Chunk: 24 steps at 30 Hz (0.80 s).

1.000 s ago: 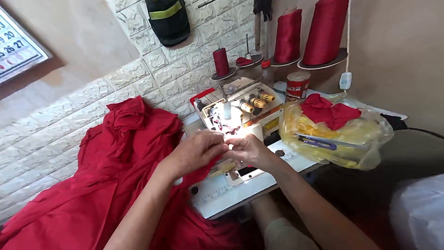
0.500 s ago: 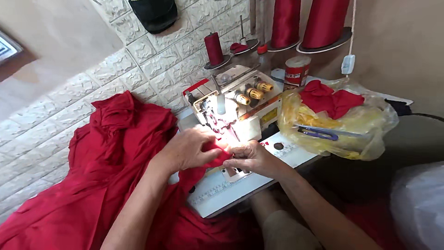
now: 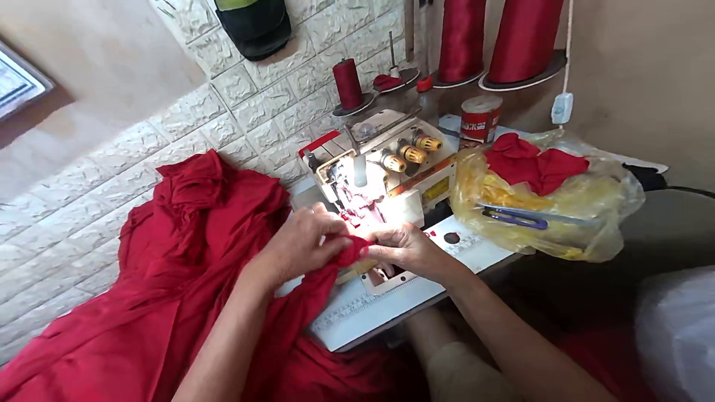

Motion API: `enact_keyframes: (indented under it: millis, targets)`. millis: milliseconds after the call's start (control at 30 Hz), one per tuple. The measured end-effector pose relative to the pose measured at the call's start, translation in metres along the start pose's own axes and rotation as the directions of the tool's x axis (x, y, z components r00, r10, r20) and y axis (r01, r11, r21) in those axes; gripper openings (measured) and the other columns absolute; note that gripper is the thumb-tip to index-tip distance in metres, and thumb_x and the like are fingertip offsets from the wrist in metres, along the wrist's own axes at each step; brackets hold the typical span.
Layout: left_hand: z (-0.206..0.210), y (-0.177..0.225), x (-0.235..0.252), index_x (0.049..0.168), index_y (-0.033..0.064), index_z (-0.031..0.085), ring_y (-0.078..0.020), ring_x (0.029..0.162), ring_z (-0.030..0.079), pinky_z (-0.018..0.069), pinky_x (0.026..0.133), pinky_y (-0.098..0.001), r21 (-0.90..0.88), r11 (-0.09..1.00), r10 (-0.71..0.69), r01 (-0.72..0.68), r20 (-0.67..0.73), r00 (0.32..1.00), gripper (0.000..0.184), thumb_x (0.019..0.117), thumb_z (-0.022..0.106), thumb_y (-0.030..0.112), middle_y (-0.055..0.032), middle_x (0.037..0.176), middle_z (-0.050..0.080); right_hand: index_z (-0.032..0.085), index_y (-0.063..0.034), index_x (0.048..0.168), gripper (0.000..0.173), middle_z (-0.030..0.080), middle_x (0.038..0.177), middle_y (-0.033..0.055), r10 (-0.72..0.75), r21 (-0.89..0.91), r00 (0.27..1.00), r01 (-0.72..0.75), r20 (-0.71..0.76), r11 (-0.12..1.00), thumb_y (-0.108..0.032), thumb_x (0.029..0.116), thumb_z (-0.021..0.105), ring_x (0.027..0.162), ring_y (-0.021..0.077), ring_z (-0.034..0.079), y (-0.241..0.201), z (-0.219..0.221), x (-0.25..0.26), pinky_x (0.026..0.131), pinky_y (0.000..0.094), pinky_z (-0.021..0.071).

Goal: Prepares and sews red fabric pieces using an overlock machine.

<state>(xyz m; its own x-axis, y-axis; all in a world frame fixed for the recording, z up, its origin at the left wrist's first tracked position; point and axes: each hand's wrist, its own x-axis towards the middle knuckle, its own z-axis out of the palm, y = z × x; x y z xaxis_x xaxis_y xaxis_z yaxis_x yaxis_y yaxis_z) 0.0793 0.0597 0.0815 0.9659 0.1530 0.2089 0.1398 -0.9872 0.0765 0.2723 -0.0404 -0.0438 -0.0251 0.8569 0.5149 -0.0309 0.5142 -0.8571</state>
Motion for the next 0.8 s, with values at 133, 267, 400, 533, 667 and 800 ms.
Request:
enact_keyframes:
  millis: [133,267,400,533,667,800]
  targets:
    - [0.022,0.02,-0.007,0.099,0.0116,0.074,-0.0212,0.11,0.06,0.0394,0.096,-0.0473,0.024,1.0,0.008,-0.008,-0.019,1.0,0.03,0.0924,0.07,0.04,-0.0006,0.099,0.072,0.077,-0.0031,0.103,0.018,0.071,0.091,0.001,-0.187,-0.379,0.979,0.142,-0.083,0.915,-0.016,0.0957,0.066,0.069,-0.0039,0.056,-0.01,0.01,-0.013,0.065,0.0124,0.048]
    - [0.048,0.017,-0.016,0.116,0.0029,0.067,-0.0311,0.118,0.062,0.0492,0.095,-0.0515,0.144,0.989,-0.02,0.03,-0.07,0.997,0.035,0.095,0.07,0.031,-0.0134,0.115,0.069,0.077,-0.0048,0.104,0.019,0.074,0.097,0.0066,-0.278,-0.592,0.949,0.141,-0.147,0.794,-0.017,0.0968,0.064,0.068,0.003,0.058,-0.014,0.021,-0.028,0.064,0.0172,0.0497]
    - [0.061,0.019,-0.021,0.115,0.0065,0.07,-0.0264,0.112,0.065,0.0482,0.091,-0.0477,0.23,0.972,0.002,0.04,-0.179,0.984,0.026,0.0953,0.067,0.024,-0.0088,0.112,0.071,0.077,-0.0059,0.108,0.021,0.074,0.1,0.0053,-0.239,-0.534,0.946,0.089,-0.22,0.841,-0.018,0.0978,0.064,0.069,0.0016,0.062,-0.006,0.024,-0.032,0.063,0.0166,0.0525]
    - [0.068,0.02,-0.025,0.116,0.0096,0.071,-0.0246,0.124,0.061,0.0429,0.102,-0.052,0.198,0.974,-0.058,0.11,-0.249,0.967,0.026,0.0983,0.061,0.026,-0.0066,0.121,0.071,0.078,-0.0073,0.108,0.021,0.075,0.098,0.0041,-0.266,-0.555,0.933,0.092,-0.243,0.827,-0.019,0.098,0.063,0.07,0.002,0.064,0.001,0.022,-0.027,0.065,0.0179,0.0542]
    - [0.071,0.02,-0.027,0.118,0.0016,0.069,-0.0281,0.124,0.061,0.048,0.107,-0.0452,0.045,0.989,-0.122,0.143,-0.312,0.942,0.028,0.0958,0.057,0.013,-0.0129,0.121,0.069,0.081,-0.0152,0.102,0.02,0.074,0.099,0.0048,-0.362,-0.732,0.89,0.051,-0.275,0.68,-0.023,0.096,0.064,0.079,0.0131,0.068,0.01,0.023,-0.019,0.069,0.0326,0.0571]
    - [0.079,0.021,-0.027,0.112,0.0047,0.074,-0.025,0.117,0.065,0.0504,0.102,-0.0413,0.032,0.979,-0.172,0.201,-0.399,0.901,0.027,0.094,0.055,0.01,-0.0082,0.113,0.073,0.081,-0.0161,0.098,0.02,0.071,0.083,0.0072,-0.431,-0.857,0.858,-0.019,-0.278,0.515,-0.023,0.0948,0.063,0.071,0.022,0.068,0.009,0.027,-0.015,0.06,0.039,0.0533]
